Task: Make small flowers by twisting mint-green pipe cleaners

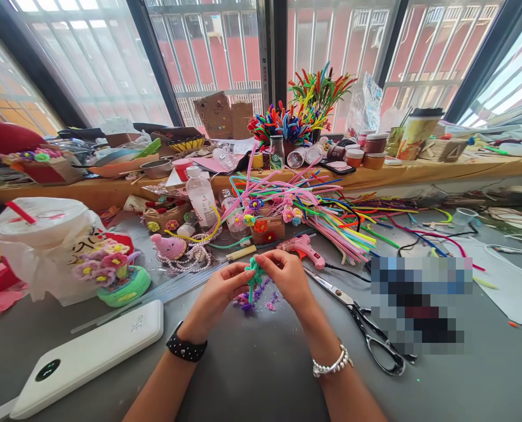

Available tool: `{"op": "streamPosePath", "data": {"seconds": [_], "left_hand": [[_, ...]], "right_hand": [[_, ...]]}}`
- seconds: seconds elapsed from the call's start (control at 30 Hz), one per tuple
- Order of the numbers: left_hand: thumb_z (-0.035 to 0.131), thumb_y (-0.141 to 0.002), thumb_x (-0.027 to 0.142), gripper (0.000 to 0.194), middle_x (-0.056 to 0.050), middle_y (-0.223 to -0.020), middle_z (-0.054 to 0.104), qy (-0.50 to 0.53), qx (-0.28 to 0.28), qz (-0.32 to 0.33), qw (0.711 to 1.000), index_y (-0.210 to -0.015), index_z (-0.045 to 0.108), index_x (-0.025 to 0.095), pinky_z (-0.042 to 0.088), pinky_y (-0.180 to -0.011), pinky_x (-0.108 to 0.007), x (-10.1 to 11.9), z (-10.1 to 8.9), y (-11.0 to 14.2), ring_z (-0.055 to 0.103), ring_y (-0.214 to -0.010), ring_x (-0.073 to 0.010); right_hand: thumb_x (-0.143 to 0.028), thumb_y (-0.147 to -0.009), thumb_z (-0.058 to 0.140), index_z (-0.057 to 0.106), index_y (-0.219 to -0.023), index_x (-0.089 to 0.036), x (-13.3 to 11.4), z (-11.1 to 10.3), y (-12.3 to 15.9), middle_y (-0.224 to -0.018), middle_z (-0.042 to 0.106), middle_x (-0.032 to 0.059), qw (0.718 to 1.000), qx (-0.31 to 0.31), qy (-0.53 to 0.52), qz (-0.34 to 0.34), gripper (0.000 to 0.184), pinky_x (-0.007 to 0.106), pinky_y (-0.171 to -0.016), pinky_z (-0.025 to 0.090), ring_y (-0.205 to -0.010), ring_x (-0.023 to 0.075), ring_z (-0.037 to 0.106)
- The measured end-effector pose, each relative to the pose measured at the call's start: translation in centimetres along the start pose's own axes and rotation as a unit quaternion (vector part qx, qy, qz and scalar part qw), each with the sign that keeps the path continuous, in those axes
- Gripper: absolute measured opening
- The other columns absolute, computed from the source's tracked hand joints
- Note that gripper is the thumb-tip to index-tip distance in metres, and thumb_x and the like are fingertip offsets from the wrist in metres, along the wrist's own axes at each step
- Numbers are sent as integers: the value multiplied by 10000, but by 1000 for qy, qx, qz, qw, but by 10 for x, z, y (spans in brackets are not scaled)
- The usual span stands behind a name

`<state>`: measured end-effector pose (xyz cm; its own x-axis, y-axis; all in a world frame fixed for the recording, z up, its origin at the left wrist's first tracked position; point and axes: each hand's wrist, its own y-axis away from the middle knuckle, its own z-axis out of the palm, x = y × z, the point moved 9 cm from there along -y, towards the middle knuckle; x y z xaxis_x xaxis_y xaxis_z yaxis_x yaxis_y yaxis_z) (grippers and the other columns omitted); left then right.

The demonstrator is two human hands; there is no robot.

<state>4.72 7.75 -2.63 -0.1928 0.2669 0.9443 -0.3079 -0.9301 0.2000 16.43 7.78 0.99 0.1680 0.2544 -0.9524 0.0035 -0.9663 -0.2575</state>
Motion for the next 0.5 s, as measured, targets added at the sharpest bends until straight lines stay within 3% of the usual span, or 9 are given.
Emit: {"op": "streamPosePath", "data": {"seconds": [0.23, 0.5], "left_hand": [[722, -550, 241, 231, -17, -716, 627, 79, 31, 22, 996, -737, 639, 133, 449, -597, -193, 3, -7, -2, 562, -619, -91], [719, -555, 218, 296, -35, -832, 654, 89, 15, 42, 995, -837, 653, 152, 457, -649, -214, 7, -3, 0, 590, -717, -126]], "right_hand": [[-414, -704, 559, 654, -817, -153, 3, 0, 1, -732, 635, 42, 1000, -8, -21, 13, 300, 240, -568, 424, -658, 152, 548], [-372, -682, 597, 619, -778, -148, 0, 3, 3, -734, 630, 49, 1000, -8, -29, -7, 244, 265, -615, 453, -674, 164, 567]]}}
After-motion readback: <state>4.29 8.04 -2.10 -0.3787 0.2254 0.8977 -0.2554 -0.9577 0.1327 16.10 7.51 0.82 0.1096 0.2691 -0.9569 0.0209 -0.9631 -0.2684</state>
